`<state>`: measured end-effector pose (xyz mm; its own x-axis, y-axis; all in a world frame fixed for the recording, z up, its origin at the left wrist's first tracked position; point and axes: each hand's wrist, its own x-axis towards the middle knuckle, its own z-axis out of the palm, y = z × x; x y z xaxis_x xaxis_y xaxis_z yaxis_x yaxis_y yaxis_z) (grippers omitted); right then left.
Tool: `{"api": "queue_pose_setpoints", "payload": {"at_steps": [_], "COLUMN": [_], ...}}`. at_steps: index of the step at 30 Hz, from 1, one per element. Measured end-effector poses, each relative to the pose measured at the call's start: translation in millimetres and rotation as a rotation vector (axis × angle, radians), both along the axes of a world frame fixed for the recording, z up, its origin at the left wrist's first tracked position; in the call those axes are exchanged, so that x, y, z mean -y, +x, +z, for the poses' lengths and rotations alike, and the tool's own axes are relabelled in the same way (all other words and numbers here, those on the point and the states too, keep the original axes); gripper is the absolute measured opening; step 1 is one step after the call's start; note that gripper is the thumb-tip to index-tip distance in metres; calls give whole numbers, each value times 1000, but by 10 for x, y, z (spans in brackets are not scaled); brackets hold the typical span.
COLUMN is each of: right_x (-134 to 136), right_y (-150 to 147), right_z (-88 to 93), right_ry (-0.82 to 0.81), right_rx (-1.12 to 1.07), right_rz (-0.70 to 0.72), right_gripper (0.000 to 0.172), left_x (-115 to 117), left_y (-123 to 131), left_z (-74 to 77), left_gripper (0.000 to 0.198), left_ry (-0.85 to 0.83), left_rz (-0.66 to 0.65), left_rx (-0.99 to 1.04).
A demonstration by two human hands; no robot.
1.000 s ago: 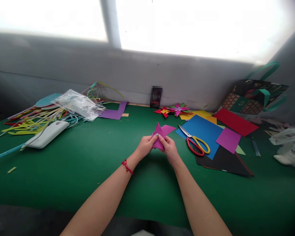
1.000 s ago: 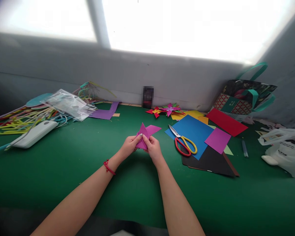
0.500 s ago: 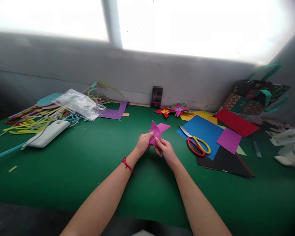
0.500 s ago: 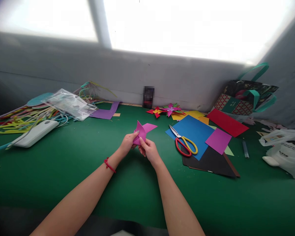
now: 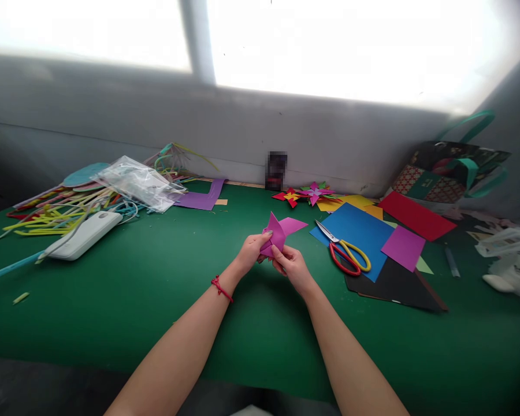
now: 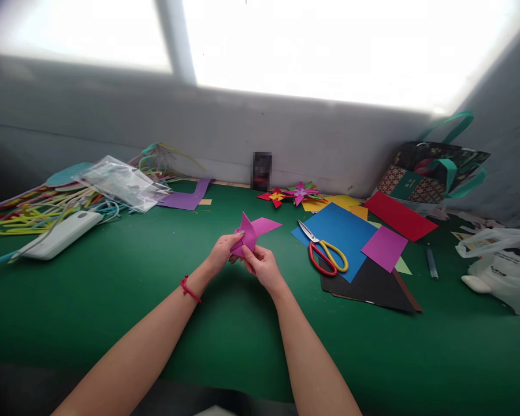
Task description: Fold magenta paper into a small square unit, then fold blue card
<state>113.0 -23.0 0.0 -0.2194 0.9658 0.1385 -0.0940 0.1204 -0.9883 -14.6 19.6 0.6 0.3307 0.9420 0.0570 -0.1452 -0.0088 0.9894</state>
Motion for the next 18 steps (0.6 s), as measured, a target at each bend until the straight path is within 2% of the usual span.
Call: {"api": "queue_pose_setpoints", "payload": {"at_steps": [3, 6, 9, 12, 18], "right_x": [-7, -27, -44, -41, -10], "right_y": [2, 16, 43, 63, 70], "right_z": [-5, -2, 14, 30, 59], "right_ry": [-32, -126, -177, -180, -195], "right_rx": [-18, -62, -126, -185, -200], "right_rz": [7, 38, -26, -97, -67], "right_gripper": [31, 39, 45, 43, 36], "left_x": [-7, -4, 15, 36, 59], "left_y": [0, 7, 17, 9, -42], "left_z": [-3, -2, 11, 31, 78], "left_gripper": [47, 48, 47, 45, 47], "left_ry": [-15, -39, -65, -86, -65], "left_rz": [-7, -22, -65, -128, -249], "left_rx": [-6, -19, -30, -41, -82]}}
